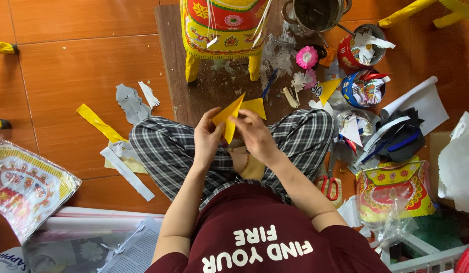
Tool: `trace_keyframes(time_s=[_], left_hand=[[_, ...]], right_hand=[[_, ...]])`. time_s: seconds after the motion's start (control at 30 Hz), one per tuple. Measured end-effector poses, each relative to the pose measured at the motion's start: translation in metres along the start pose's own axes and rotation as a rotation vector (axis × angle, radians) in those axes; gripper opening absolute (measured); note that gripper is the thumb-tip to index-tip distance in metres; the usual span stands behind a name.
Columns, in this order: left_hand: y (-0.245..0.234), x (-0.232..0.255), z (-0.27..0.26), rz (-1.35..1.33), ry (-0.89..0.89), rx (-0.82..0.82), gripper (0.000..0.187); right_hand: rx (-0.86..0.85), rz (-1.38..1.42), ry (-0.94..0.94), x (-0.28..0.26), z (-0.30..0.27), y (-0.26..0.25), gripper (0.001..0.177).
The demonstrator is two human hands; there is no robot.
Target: Decorating traditional paper horse models with colored paper strips, tape, and glue
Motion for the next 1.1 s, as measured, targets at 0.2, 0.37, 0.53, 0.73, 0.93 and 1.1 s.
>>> trace_keyframes(time_s=[0.2, 0.37, 0.53, 0.73, 0.93, 1.1], left_hand=[[0.02, 0.022, -0.011, -0.295, 0.029, -0.286, 0.051], [0.008, 0.005, -0.004, -0.351, 0.038, -0.216, 0.019], [0.007, 0.022, -0.006, -0.415, 0.099, -0.186, 0.008], [0.037, -0.001, -0.025, -0.817, -0.15, -0.395, 0.01], [0.031, 0.023, -0.016, -0.552, -0.075, -0.378, 0.016], [0.026, 0.02, -0.005, -0.45, -0.05, -0.372, 0.02]], right_hand=[[0.04, 0.573, 0.252, 0.01, 0.004, -0.008, 0.016], [0.055, 1.136, 0.514, 0.038, -0.009, 0.012, 0.011], [0.244, 1.506, 0.777, 0.071, -0.038, 0.023, 0.013], [0.091, 1.592, 0.777, 0.068, -0.045, 0.032, 0.014], [-0.061, 1.337, 0.644, 0.036, -0.016, 0.013, 0.008], [-0.042, 1.243, 0.676, 0.037, -0.013, 0.009, 0.009]])
Point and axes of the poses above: each hand's wrist, its own z-axis towards the middle knuckle, its own y-axis out of the palm, x = y × z, the point moved 9 cm from there along z, towards the middle knuckle, and after that the axes turned 4 degrees about x, right-handed, at the moved point
